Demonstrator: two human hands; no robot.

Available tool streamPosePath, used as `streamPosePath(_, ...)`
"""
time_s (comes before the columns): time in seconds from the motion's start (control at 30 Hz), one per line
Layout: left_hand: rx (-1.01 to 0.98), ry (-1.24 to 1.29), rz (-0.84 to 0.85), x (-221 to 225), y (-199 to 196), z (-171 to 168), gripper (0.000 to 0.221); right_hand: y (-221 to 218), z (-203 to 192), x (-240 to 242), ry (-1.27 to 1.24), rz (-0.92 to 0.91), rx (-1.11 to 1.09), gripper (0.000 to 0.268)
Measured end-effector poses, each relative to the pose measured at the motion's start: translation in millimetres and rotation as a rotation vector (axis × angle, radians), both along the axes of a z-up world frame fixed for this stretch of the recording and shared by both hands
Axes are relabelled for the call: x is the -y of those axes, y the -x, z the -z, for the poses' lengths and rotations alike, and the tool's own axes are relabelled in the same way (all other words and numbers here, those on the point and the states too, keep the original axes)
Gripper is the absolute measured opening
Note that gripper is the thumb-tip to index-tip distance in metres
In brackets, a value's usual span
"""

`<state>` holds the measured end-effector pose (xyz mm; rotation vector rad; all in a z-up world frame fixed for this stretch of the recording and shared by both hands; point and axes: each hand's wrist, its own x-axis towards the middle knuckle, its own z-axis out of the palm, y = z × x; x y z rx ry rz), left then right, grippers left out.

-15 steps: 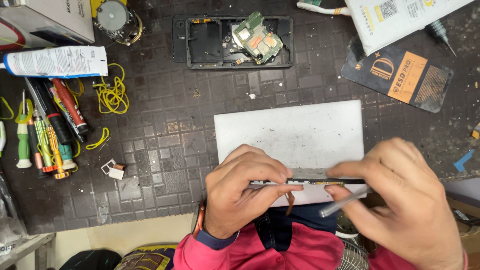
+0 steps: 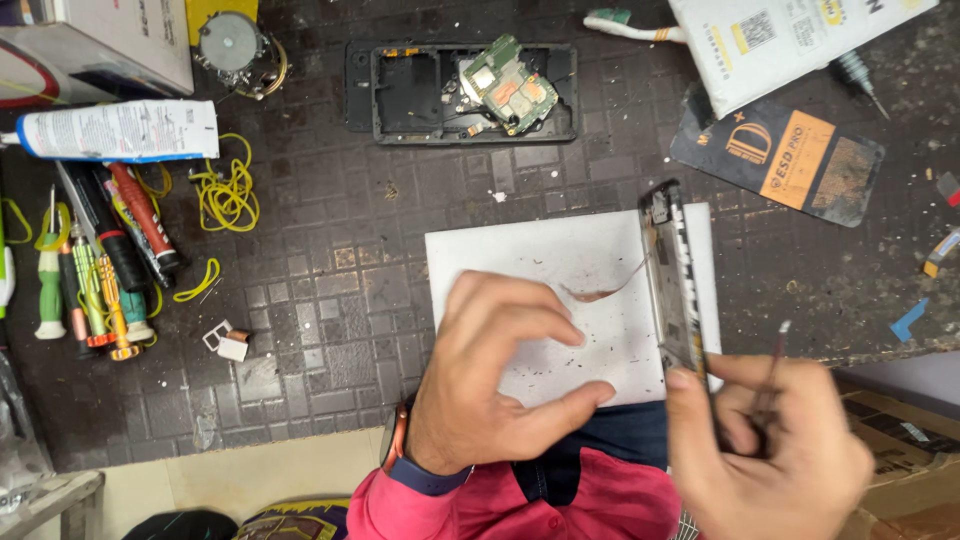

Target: The person uses tweezers to carefully remove a ribbon cable from a disassembled smartphone. They then use a metal spudger to pry and lift components inside the phone frame. The person continues to manipulate the ribbon cable and internal parts with tweezers throughout the clip.

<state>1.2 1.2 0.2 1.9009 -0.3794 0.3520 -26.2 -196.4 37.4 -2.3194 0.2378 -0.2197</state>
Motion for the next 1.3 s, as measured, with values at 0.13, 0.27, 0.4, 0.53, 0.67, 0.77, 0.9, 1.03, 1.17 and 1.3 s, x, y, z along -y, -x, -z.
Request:
streamPosePath(0.13, -0.032, -0.027, 0.185, -1.5, -2.6, -2.6, 0.042, 0.0, 16.7, -11.4, -0.193, -0.032, -0.007, 0.033)
streamPosePath(0.27, -0.037, -0.051, 0.231, 0.6, -5.5, -6.9, 0.046, 1.1, 22.6, -9.1, -0.35, -0.127, -0.059, 0.057)
streamPosePath(0.4, -0.01, -0.055, 0.231, 0.7, -8.1, -10.7, 0.053, 4.4, 27.7, -5.9, -0.561, -0.142, -0.139, 0.062)
streamPosePath(0.53, -0.038, 0.008, 0.248, -0.2, -6.4, -8.6, 0.053, 10.4, 36.9, -1.5, -0.604, -0.291, -0.18, 0.057)
streamPosePath(0.67, -0.076, 0.02, 0.211, 0.1, 0.5, 0.9, 0.051, 14.1, 59.4, 6.7, -0.739, -0.343, -0.141, 0.045)
streamPosePath(0.77, -0.135, 0.055, 0.197, 6.5, 6.4, 5.6, 0.045, 1.8, 88.5, 9.8, -0.78, -0.25, -0.211, 0.042)
streamPosePath(0.9, -0.23, 0.21, 0.23, 5.7, -5.9, 23.4, 0.028, -16.8, 124.9, 9.6, -1.087, -0.186, -0.152, 0.054)
streamPosePath(1.03, -0.287, 0.25, 0.075, 8.4, 2.3, 48.0, 0.021, -24.6, 161.0, 24.3, -1.265, -0.158, -0.157, 0.055)
streamPosePath(1.17, -0.36, 0.236, -0.033, 1.6, 3.2, 64.1, 0.017, -26.4, 189.8, 37.5, -1.311, -0.122, -0.171, 0.05)
streamPosePath(1.3, -0.313, 0.208, -0.012, -4.9, -2.9, 67.2, 0.015, -29.9, 208.0, 43.7, -1.364, -0.182, -0.04, 0.047)
